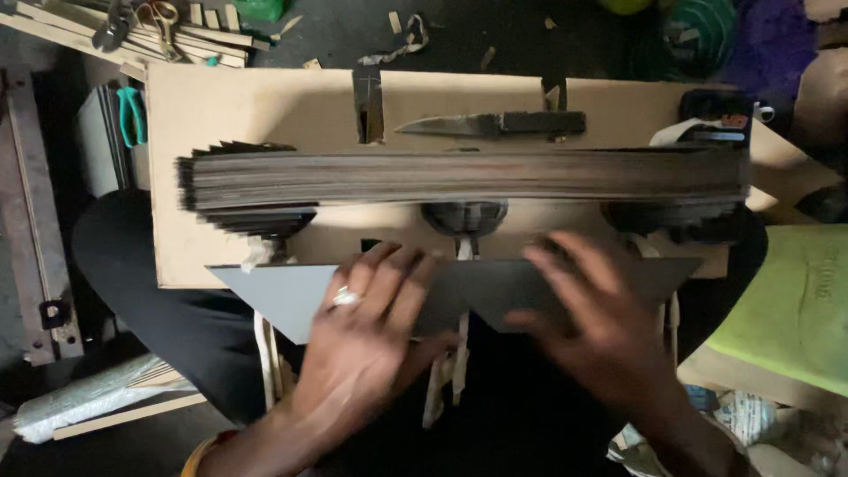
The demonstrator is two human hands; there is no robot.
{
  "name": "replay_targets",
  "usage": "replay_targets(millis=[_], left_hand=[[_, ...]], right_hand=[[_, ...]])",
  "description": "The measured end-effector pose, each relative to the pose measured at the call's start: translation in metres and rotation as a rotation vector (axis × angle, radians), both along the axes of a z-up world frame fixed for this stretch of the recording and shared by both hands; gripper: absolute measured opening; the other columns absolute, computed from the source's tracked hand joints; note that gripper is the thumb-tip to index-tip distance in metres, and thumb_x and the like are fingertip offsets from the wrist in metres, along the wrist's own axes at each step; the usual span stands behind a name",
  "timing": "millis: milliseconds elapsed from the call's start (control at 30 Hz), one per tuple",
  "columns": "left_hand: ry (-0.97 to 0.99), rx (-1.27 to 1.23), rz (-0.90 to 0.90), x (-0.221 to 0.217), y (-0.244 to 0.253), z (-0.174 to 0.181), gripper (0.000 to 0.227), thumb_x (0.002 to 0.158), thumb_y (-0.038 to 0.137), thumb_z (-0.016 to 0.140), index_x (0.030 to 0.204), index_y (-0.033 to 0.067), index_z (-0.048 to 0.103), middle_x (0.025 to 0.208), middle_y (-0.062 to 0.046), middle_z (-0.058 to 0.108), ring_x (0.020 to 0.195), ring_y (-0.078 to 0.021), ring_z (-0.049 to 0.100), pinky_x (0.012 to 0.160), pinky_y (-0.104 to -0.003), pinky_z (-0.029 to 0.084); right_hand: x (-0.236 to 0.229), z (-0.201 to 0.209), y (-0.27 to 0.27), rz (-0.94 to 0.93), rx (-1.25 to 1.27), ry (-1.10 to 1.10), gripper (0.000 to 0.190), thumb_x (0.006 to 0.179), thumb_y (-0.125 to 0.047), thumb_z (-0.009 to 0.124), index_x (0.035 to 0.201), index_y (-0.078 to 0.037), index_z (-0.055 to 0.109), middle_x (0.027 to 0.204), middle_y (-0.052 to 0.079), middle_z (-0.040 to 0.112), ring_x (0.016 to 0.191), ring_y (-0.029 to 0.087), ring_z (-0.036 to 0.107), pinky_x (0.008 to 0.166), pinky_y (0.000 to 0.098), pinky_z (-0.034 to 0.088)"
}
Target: The person sits on the floor and repeatedly pulls individual sheets from a thick stack of paper using both hands. The person occasionally uses a knife to help separate the sheets. The separated sheets are placed into a pile beside the stack.
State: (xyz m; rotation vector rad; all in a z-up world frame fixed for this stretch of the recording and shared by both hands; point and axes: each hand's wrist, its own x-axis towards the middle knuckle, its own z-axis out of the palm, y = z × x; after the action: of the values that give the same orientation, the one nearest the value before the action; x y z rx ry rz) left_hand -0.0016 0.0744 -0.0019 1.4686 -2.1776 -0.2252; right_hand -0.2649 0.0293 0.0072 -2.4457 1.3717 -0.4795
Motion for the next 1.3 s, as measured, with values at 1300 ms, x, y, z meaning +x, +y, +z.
replay_targets(millis=[1300], left_hand=[[-0.262, -0.241, -0.136, 0.009, 0.001, 0.008, 0.059, 0.093, 0.033, 0.069, 0.145, 0.01, 0.054, 0.121, -0.009, 0.056, 0.114, -0.0234, 0.055, 0.096, -0.043, 0.041]], right_hand=[[0.0, 0.0, 0.021, 0.037, -0.277, 0.153, 0.074, 0.073, -0.061, 0.077, 0.121, -0.007, 0.059, 0.135, 0.015, 0.057, 0.124, 0.038, 0.053, 0.101, 0.0574, 0.041]])
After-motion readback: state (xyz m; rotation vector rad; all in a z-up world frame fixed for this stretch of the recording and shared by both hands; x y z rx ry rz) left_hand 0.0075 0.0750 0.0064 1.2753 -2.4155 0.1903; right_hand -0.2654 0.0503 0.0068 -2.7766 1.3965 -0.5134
